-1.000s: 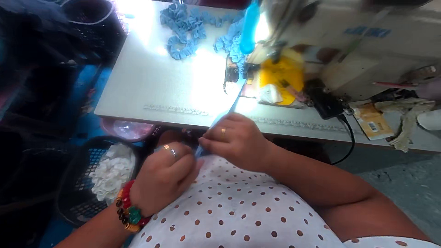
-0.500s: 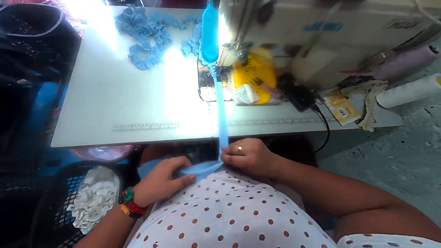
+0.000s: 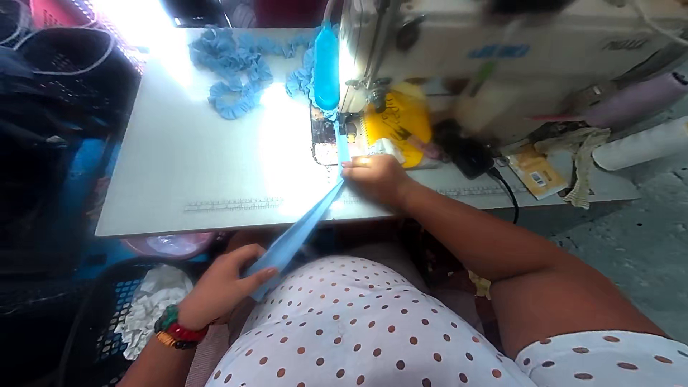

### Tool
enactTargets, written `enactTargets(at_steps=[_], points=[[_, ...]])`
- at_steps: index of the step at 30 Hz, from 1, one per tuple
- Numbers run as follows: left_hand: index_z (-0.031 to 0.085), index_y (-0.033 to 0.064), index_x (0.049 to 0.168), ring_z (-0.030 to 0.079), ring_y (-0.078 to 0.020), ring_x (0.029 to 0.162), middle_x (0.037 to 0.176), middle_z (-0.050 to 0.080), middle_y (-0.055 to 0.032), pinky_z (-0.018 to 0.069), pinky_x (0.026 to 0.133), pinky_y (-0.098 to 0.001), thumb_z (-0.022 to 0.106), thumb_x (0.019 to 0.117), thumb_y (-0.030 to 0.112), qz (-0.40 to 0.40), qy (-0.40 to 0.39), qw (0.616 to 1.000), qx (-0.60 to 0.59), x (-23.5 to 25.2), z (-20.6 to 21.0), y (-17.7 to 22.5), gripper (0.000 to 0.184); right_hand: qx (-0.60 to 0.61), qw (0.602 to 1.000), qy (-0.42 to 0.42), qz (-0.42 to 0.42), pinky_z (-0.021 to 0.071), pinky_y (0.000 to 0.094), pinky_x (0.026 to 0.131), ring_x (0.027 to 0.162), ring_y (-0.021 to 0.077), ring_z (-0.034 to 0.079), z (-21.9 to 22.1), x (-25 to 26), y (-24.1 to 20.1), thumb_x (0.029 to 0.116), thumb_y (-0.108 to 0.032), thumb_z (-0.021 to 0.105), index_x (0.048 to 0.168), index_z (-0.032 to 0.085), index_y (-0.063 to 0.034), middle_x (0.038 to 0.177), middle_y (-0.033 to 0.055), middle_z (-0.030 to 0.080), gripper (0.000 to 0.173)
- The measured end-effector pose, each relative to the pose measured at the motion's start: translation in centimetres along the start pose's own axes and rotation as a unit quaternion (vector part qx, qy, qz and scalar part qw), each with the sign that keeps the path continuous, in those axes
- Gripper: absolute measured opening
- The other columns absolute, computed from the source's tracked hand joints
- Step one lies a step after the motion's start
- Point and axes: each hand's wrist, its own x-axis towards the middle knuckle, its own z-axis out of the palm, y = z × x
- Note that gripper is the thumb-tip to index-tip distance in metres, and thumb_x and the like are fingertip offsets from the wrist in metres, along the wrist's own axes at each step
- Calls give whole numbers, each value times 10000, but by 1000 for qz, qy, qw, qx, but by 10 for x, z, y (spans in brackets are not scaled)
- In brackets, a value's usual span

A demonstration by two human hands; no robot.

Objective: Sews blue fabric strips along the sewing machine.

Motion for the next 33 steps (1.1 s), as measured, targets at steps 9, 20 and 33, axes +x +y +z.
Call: enactTargets(at_steps=[9, 20, 33], points=[[672, 91, 1111, 684, -314, 756, 986, 674, -155, 542, 562, -473, 668, 836, 517, 132, 188, 919, 321, -48, 12, 24, 507, -16, 987, -46, 156, 571, 491, 950, 1128, 306, 718, 4, 21, 15, 1012, -89, 549, 1092, 777, -79, 1161, 151, 751, 242], [683, 45, 905, 667, -217, 875, 955, 714, -154, 524, 744, -281, 574, 999, 205, 247, 307, 867, 306, -74, 11, 28, 215, 141, 988, -7, 63, 429, 511, 1143, 1336, 349, 562, -2, 39, -91, 936, -189, 703, 1190, 738, -69, 1304, 153, 677, 283], [611, 57, 820, 618, -132, 849, 881, 663, -100, 483, 735, -211, 604, 999, 184, 337, 282, 872, 213, -73, 13, 58, 220, 132, 985, 5, -109, 510, 416, 856, 929, 215, 683, -27, 67, -165, 954, -90, 644, 997, 804, -130, 951, 44, 752, 170]])
